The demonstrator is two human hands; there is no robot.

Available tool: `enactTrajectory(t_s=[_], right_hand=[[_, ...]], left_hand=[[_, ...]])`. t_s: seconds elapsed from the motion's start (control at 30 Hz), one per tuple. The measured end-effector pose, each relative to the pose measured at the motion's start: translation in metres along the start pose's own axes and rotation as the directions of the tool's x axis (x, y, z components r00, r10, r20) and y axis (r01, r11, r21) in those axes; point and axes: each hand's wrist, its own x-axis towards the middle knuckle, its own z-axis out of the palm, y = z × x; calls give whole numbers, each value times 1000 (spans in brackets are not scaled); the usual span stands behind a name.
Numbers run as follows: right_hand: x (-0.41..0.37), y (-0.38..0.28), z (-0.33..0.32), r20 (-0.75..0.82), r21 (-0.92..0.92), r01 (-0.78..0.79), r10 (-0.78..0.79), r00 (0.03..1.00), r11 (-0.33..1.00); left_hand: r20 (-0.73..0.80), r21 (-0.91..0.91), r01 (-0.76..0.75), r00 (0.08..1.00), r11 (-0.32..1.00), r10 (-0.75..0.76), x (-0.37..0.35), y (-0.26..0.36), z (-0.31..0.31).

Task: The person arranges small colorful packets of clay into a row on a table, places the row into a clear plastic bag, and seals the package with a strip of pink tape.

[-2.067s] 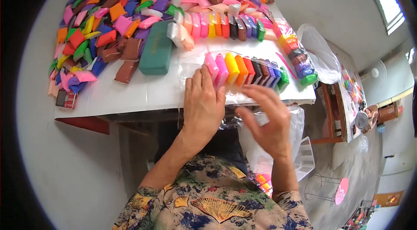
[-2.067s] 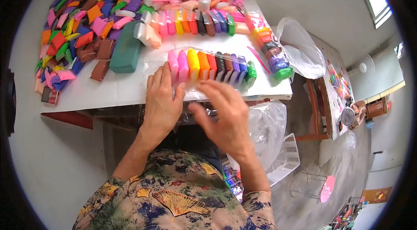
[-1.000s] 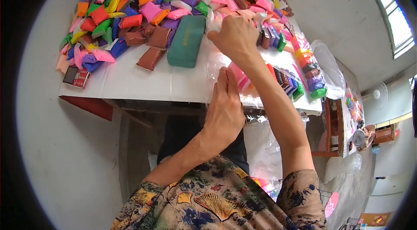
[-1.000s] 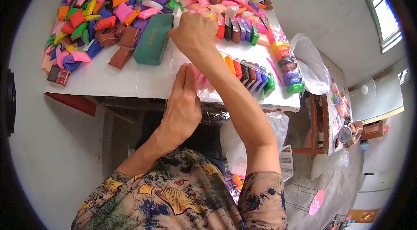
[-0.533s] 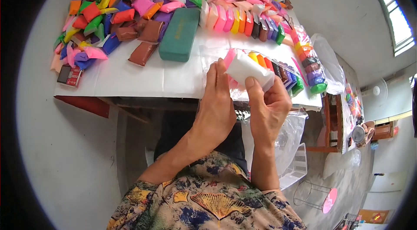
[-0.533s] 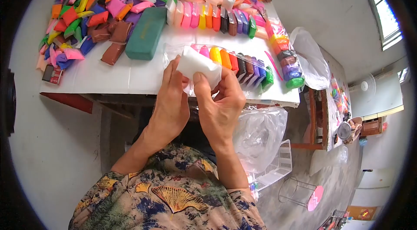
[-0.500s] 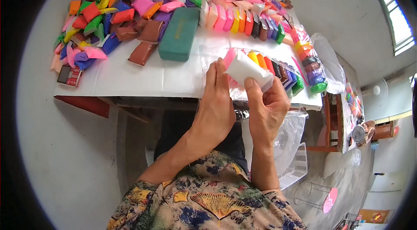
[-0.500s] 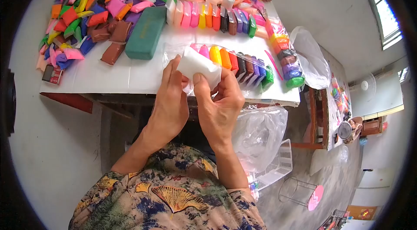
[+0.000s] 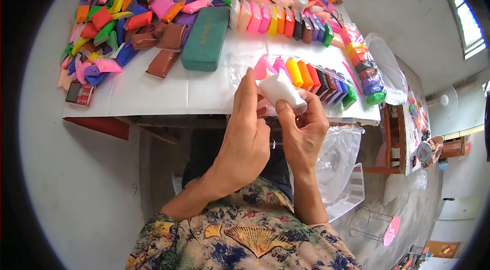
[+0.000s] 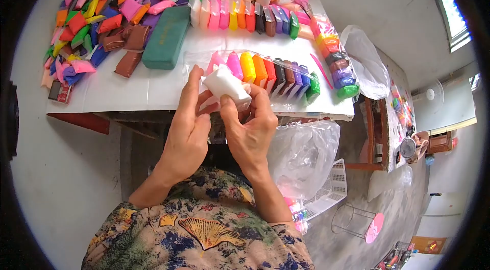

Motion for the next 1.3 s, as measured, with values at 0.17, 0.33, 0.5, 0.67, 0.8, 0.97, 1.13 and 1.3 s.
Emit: enactTrajectory(t_s=[0.17, 0.33, 0.5, 0.67, 0.8, 0.97, 1.13, 1.3], right_hand=[[0, 12, 4, -7, -177, 85, -88, 996, 980], [-5, 2, 8, 22, -361, 115, -114, 993, 926], [-6, -3, 10, 21, -496, 210, -230, 973, 843], [-8, 3, 13, 60, -607, 298, -331, 942, 736], [-10, 1, 19, 85, -675, 313, -351, 933, 668], [-12, -2, 25, 100, -717, 312, -352, 931, 623], [-10, -5, 32, 91, -737, 280, -320, 943, 615], [-3, -5, 46, 62, -739, 245, -299, 952, 628]], left_hand=[[18, 418, -157, 986, 895, 165, -14, 14, -9], [-86, 638, -158, 958, 754, 274, -10, 9, -19], [-232, 818, 9, 920, 575, 316, -1, 7, -25], [-215, 666, 61, 970, 744, 113, -1, -13, -28], [-179, 511, 46, 982, 858, 54, 1, -12, -28], [-203, 356, 31, 978, 934, 45, 1, -11, -25], [-175, 347, -39, 979, 937, 106, -1, -16, -23], [-180, 322, -55, 977, 945, 118, -1, -23, -24]])
